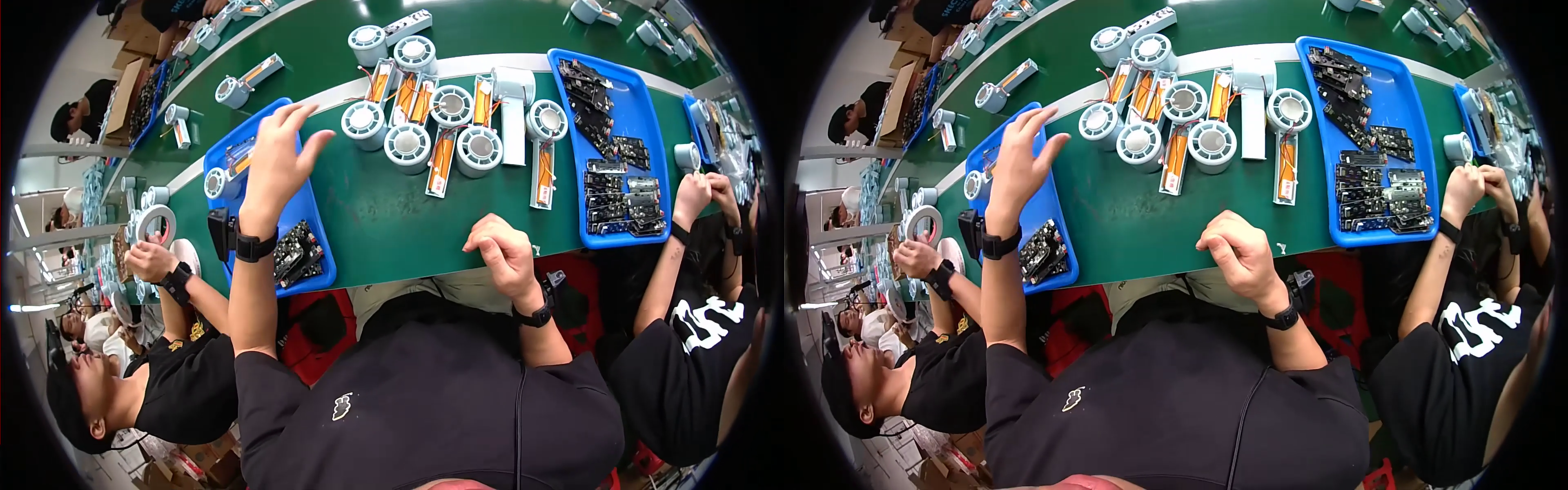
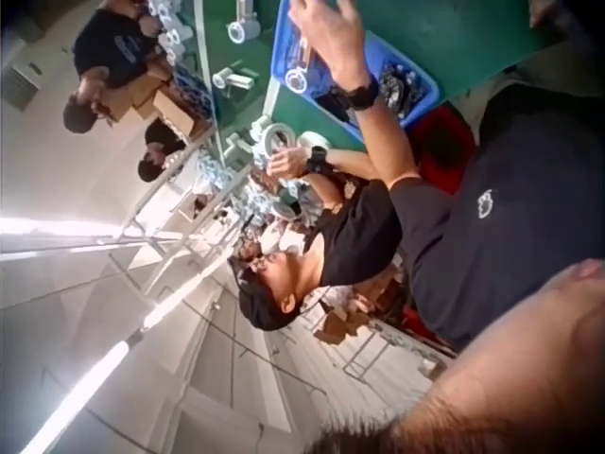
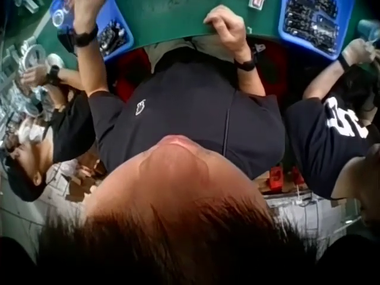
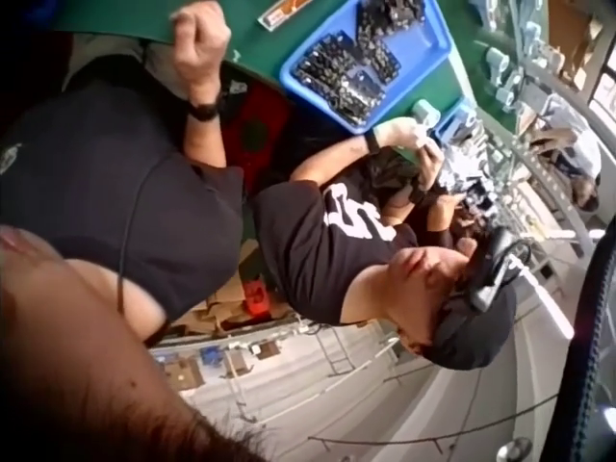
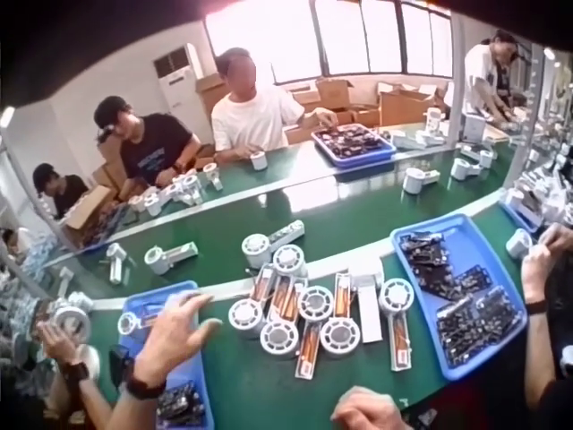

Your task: The person picks up a circuit board and connects it to the wires of a fan assembly before pressing the board into the housing. They then connect a battery to the board and press it into the housing as well.

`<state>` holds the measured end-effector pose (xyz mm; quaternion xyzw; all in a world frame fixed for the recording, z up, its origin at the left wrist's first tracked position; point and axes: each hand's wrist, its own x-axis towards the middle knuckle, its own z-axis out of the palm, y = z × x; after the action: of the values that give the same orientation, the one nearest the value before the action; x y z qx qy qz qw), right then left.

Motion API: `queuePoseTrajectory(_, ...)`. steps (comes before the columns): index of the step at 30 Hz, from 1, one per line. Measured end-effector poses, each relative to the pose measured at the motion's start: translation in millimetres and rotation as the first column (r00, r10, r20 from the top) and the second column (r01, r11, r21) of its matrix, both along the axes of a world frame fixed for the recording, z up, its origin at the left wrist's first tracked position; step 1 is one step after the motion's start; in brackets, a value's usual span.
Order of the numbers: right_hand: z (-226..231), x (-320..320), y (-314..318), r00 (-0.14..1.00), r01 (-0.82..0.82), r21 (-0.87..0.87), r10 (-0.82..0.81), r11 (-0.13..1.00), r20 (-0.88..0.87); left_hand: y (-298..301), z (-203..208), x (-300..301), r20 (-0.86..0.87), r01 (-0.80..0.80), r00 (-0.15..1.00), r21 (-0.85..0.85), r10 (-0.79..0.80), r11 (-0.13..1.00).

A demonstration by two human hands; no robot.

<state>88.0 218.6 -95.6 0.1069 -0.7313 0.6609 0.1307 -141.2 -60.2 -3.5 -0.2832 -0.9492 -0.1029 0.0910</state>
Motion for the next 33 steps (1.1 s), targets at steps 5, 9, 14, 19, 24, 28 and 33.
queuePoseTrajectory(5,3,-6,-3,1.0,-0.01,-0.02,0.01,1.0,0.018,38,-12,2,0.339,0.132,0.917,0.241,-0.211,0.961)
queuePoseTrajectory(9,3,-4,-3,0.999,-0.007,-0.02,0.008,1.0,0.039,29,-16,-14,0.488,-0.04,0.867,0.274,-0.103,0.961)
queuePoseTrajectory(14,0,-4,-1,1.0,0.009,-0.054,-0.009,0.999,0.0,-9,15,5,0.588,-0.22,0.807,0.209,0.058,0.953)
queuePoseTrajectory(19,3,-3,3,0.998,-0.001,-0.022,0.002,1.0,0.058,-22,59,59,0.488,0.046,0.869,0.077,-0.078,0.996)
queuePoseTrajectory(24,5,-7,-1,0.998,-0.032,-0.023,0.033,0.999,0.045,2,29,85,0.429,0.383,0.819,0.085,-0.381,0.92)
queuePoseTrajectory(28,3,-8,-6,0.999,-0.035,-0.025,0.036,0.999,0.036,24,-7,89,0.252,0.502,0.818,0.127,-0.517,0.856)
queuePoseTrajectory(33,-2,-1,-3,0.999,0.004,-0.034,-0.002,0.999,0.039,-8,9,103,0.096,0.385,0.876,0.45,-0.472,0.806)
